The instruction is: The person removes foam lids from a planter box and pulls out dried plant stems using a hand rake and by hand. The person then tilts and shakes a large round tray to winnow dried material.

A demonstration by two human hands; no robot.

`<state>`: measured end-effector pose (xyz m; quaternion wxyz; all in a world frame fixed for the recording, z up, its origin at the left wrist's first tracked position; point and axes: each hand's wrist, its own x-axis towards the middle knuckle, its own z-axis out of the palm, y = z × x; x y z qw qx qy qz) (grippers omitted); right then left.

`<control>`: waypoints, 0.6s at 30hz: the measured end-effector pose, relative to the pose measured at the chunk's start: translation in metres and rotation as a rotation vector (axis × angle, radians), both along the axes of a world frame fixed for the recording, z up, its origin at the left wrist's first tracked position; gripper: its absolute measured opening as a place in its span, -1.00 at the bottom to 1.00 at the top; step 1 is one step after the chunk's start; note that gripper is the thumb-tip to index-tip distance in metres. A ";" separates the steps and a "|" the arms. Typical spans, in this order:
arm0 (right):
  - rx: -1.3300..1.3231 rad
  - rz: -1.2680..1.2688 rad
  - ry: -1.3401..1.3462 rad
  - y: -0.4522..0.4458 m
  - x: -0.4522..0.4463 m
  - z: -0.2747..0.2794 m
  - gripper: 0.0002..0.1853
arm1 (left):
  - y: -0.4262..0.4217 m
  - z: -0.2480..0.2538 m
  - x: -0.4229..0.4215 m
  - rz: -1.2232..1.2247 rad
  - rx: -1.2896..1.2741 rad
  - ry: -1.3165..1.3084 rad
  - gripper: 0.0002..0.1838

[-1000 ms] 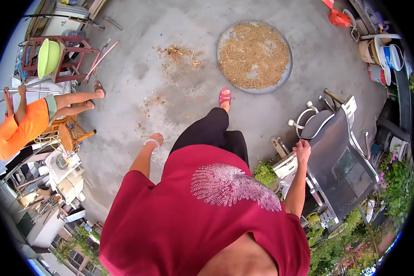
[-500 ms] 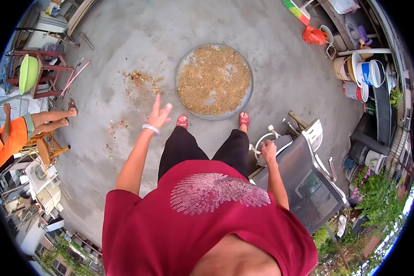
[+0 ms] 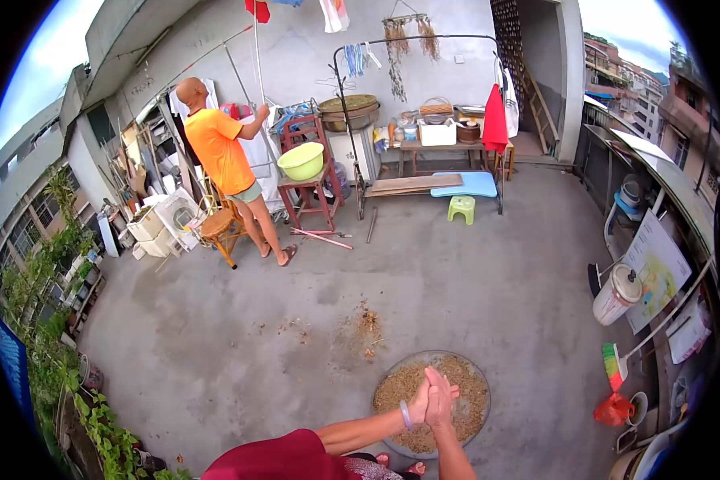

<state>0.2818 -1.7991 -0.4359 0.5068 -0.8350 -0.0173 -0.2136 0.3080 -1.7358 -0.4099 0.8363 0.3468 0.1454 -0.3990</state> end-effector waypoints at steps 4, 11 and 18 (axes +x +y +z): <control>0.001 0.049 0.539 -0.034 0.027 -0.037 -0.50 | 0.018 0.044 -0.014 -0.126 0.169 -0.138 -0.19; 0.848 0.001 0.775 -0.014 0.017 0.029 -0.63 | 0.015 0.091 -0.016 -0.045 0.172 -0.944 -0.31; 1.527 0.334 0.688 -0.004 0.070 -0.007 -0.63 | 0.020 0.018 0.042 0.203 0.822 -1.671 -0.62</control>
